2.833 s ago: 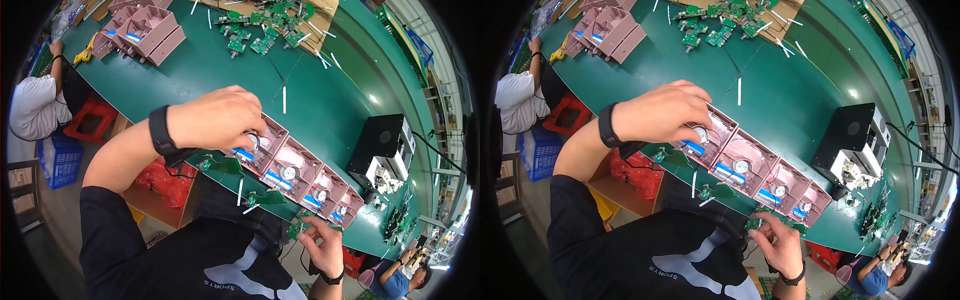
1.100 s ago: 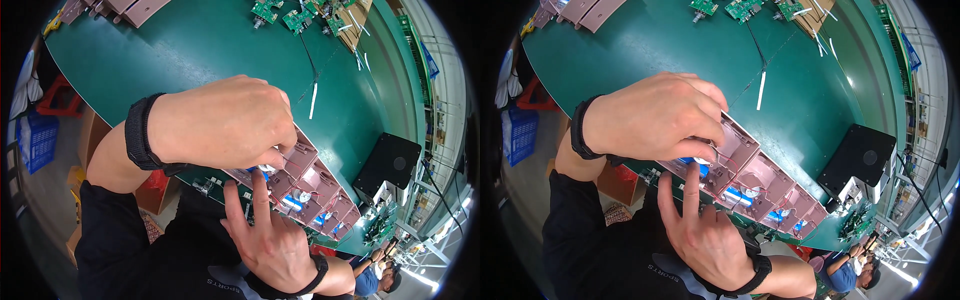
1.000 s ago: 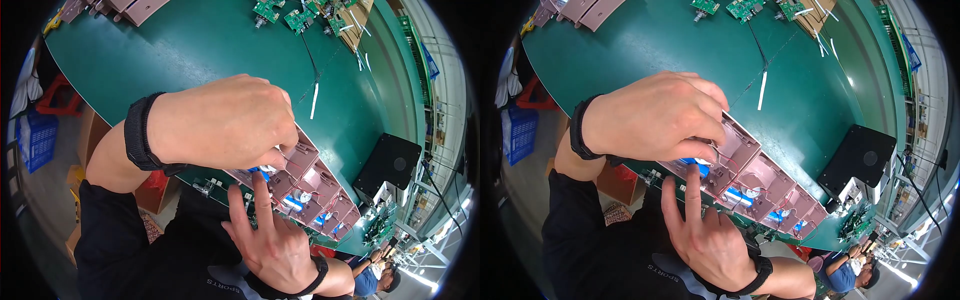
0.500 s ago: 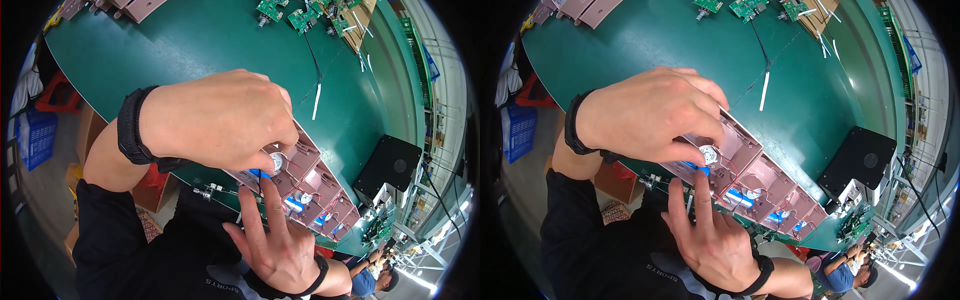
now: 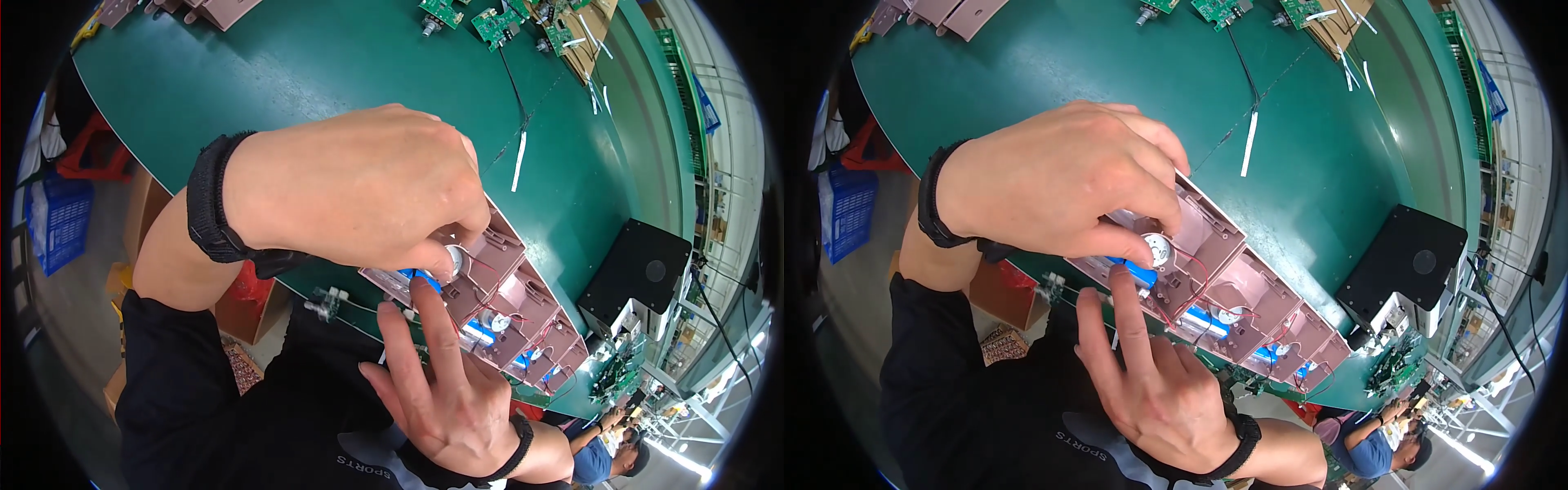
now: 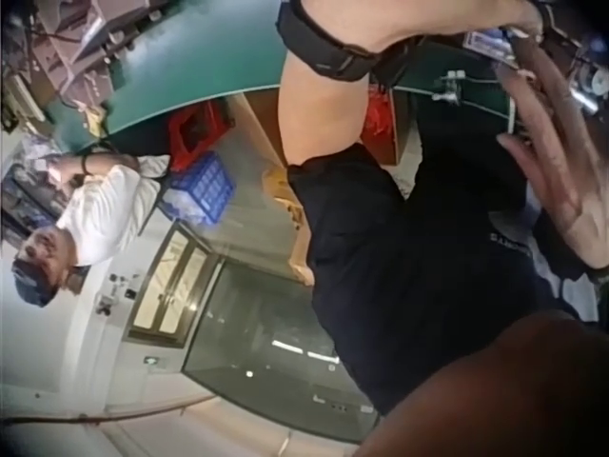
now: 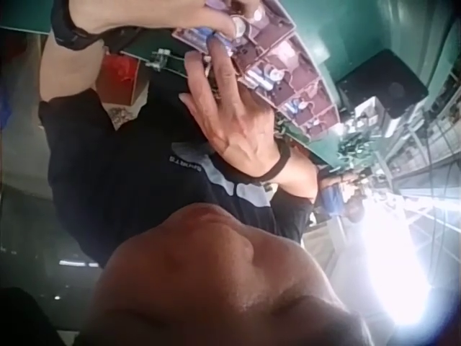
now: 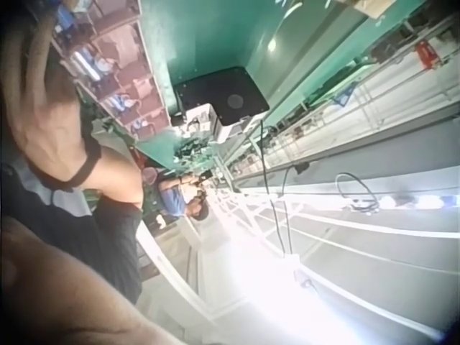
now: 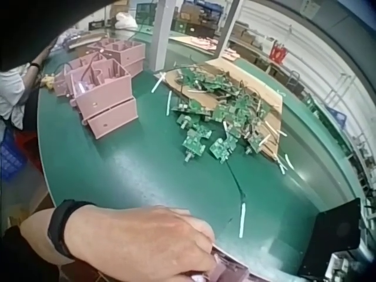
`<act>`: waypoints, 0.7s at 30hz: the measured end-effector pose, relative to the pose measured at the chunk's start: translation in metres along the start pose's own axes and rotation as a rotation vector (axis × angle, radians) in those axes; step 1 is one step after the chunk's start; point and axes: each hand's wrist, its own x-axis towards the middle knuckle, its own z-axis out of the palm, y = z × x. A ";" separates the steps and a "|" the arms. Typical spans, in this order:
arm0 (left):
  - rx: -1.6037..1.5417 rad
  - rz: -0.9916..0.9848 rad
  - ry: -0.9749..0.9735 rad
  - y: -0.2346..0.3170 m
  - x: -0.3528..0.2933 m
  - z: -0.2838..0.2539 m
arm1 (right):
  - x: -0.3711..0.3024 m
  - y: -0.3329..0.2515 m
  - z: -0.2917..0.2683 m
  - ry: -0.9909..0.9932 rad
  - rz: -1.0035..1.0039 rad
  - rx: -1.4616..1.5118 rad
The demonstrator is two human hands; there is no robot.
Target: Assembling electronic boards and wires into plastic housings and using an electric screwdriver to secure components.
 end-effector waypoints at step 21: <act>-0.006 -0.019 -0.019 0.000 0.000 -0.001 | -0.002 -0.004 0.001 0.011 0.028 -0.203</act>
